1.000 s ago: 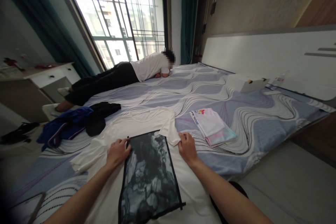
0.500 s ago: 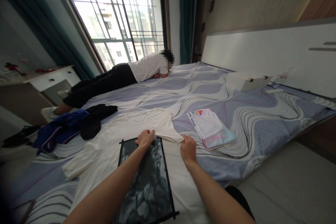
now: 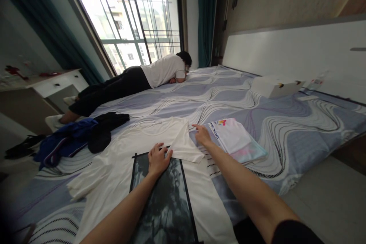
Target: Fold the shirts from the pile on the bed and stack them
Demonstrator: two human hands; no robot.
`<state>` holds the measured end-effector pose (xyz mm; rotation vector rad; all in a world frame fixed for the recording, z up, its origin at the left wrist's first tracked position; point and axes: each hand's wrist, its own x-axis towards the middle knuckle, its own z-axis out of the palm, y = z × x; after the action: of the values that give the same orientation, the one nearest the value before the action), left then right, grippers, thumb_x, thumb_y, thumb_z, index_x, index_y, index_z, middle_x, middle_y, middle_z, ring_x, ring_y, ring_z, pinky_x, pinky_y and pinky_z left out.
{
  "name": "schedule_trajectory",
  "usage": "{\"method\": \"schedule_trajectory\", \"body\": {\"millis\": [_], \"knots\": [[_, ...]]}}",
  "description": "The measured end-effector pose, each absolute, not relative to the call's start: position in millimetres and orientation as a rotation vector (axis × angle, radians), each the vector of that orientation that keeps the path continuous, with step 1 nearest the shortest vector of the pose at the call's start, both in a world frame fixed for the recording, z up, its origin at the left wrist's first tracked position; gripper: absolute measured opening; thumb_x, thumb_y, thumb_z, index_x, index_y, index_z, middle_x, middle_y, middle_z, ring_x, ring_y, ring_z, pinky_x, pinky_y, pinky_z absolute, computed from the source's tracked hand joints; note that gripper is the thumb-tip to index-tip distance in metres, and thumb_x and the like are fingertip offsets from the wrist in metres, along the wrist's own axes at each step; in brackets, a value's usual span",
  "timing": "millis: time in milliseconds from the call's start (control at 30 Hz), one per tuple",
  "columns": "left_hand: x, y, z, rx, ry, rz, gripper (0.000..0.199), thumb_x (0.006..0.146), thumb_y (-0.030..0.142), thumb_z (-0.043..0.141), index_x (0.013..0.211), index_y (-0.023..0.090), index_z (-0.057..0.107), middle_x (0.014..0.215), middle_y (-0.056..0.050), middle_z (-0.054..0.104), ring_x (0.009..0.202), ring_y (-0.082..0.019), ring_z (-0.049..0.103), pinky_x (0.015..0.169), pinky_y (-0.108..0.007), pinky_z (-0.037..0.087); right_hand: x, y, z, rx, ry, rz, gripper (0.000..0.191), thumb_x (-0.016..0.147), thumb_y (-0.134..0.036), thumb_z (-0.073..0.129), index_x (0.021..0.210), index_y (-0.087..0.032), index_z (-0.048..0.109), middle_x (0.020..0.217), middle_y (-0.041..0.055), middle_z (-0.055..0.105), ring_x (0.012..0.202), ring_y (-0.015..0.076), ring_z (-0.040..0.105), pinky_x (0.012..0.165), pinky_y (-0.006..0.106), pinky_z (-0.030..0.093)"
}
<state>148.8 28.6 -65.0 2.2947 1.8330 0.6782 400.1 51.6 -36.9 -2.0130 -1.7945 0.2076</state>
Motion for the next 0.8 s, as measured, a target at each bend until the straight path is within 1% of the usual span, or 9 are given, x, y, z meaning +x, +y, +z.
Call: {"method": "schedule_trajectory", "body": {"millis": [100,200,267,333,433,567,667,733,800], "knots": [[146,28,-64,2.302,1.81,0.672,0.024,0.091,0.039,0.052,0.089,0.023,0.07,0.139,-0.009,0.056,0.14,-0.028,0.037,0.114,-0.049,0.027,398,113,-23,-1.979,-1.979,0.22,0.062,0.08,-0.005,0.057,0.137,-0.028,0.058,0.133,0.009,0.057,0.12,0.0215,0.053,0.103,0.032,0.04],[144,27,-66,2.285,1.798,0.678,0.024,0.092,0.038,0.05,0.089,0.024,0.069,0.14,-0.008,0.056,0.141,-0.027,0.038,0.115,-0.049,0.027,396,160,-12,-1.925,-2.219,0.253,0.047,0.072,-0.013,0.074,0.115,-0.032,0.073,0.146,0.0047,0.048,0.13,0.0278,0.044,0.107,0.039,0.036],[144,27,-67,2.273,1.787,0.677,0.024,0.093,0.037,0.049,0.09,0.024,0.069,0.141,-0.007,0.056,0.141,-0.026,0.038,0.116,-0.049,0.027,397,186,-2,-1.883,-2.376,0.286,0.025,0.07,-0.018,0.076,0.093,-0.029,0.079,0.143,0.0016,0.053,0.128,0.0276,0.045,0.106,0.037,0.036],[145,28,-68,2.267,1.776,0.678,0.025,0.093,0.037,0.048,0.09,0.025,0.069,0.141,-0.007,0.056,0.141,-0.026,0.038,0.117,-0.049,0.027,400,208,6,-1.864,-2.492,0.316,0.009,0.074,-0.023,0.074,0.079,-0.025,0.08,0.133,0.0016,0.062,0.121,0.0251,0.051,0.103,0.031,0.038],[145,29,-68,2.257,1.776,0.674,0.025,0.093,0.037,0.047,0.091,0.025,0.069,0.142,-0.006,0.056,0.141,-0.026,0.038,0.118,-0.05,0.025,401,230,10,-1.912,-2.554,0.317,0.01,0.076,-0.027,0.071,0.077,-0.023,0.08,0.119,0.005,0.069,0.116,0.0244,0.054,0.102,0.029,0.038],[146,29,-67,2.252,1.787,0.624,0.026,0.094,0.034,0.046,0.092,0.026,0.07,0.144,-0.005,0.055,0.141,-0.026,0.037,0.118,-0.05,0.025,393,230,1,-2.018,-2.486,0.248,0.014,0.074,-0.034,0.075,0.083,-0.023,0.08,0.122,0.0083,0.066,0.122,0.0274,0.051,0.108,0.036,0.034],[147,29,-67,2.245,1.795,0.627,0.026,0.093,0.034,0.046,0.091,0.026,0.071,0.144,-0.004,0.055,0.142,-0.025,0.037,0.118,-0.049,0.024,378,210,-9,-2.105,-2.317,0.113,0.028,0.085,-0.034,0.066,0.108,-0.019,0.075,0.139,0.0135,0.055,0.13,0.031,0.044,0.11,0.043,0.03],[148,29,-68,2.235,1.804,0.646,0.026,0.093,0.035,0.047,0.09,0.026,0.071,0.144,-0.004,0.055,0.141,-0.025,0.037,0.119,-0.048,0.024,363,182,-19,-2.158,-2.167,-0.006,0.044,0.096,-0.033,0.049,0.135,-0.014,0.058,0.152,0.0179,0.041,0.14,0.0328,0.031,0.113,0.047,0.025],[149,30,-69,2.224,1.813,0.657,0.026,0.092,0.036,0.048,0.09,0.025,0.072,0.143,-0.004,0.056,0.141,-0.025,0.037,0.119,-0.048,0.024,347,141,-34,-2.155,-2.081,-0.076,0.055,0.102,-0.035,0.033,0.152,-0.011,0.035,0.16,0.0183,0.027,0.147,0.0317,0.018,0.116,0.048,0.02]]}}
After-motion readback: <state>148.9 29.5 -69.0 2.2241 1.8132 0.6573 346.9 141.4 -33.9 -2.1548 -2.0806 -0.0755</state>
